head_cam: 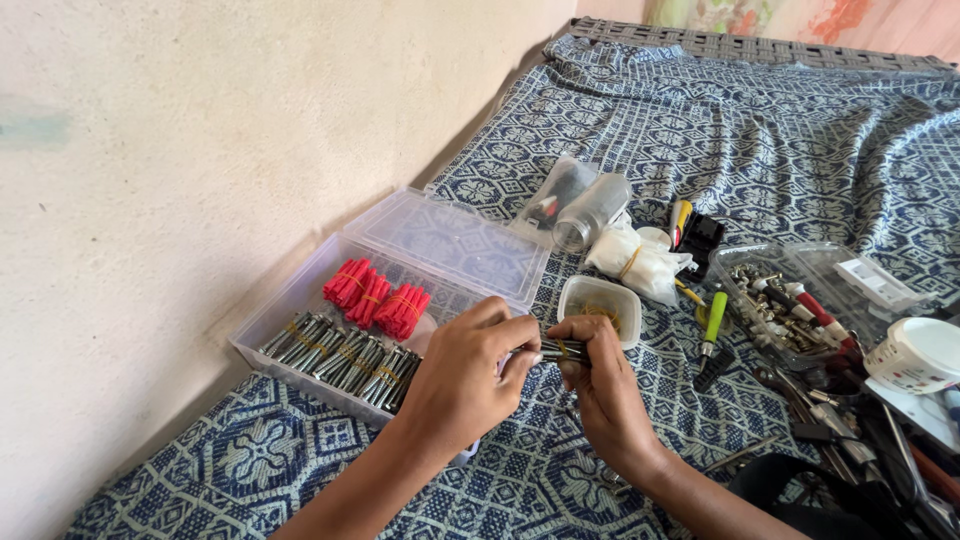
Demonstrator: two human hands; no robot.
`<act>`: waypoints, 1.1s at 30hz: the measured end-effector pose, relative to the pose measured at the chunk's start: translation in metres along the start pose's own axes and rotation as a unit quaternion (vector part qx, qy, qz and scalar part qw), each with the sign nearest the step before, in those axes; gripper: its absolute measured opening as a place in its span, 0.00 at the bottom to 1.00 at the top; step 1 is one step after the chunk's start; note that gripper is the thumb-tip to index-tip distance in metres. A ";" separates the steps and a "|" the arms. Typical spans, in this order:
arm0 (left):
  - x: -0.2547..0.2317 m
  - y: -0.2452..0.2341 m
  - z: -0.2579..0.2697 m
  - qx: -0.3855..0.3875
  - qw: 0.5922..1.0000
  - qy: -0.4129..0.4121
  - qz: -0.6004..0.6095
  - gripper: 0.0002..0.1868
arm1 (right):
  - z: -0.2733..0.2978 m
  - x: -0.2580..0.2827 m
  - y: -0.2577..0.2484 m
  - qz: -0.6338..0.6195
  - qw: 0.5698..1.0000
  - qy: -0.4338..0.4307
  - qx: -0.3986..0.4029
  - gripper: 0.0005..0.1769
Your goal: The person assembles small metal hardware pieces by hand, inserting pins into cylindrical bodies and securing them with rubber bands. They repeatedly pick up components from a plastic container and the floor, align them, and place the finished units back into the container.
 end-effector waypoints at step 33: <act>0.005 0.036 0.018 -0.063 0.973 -0.033 0.221 0.32 | 0.013 0.017 0.005 -0.008 1.000 -0.014 -0.009 0.25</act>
Point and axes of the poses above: each hand's wrist, its own z-axis away from the middle knuckle, its own y-axis out of the palm, x = y × z, the point moved 7 cm from there along -z, towards the middle knuckle, and after that the axes turned 9 degrees about y, right-handed, at the moved point
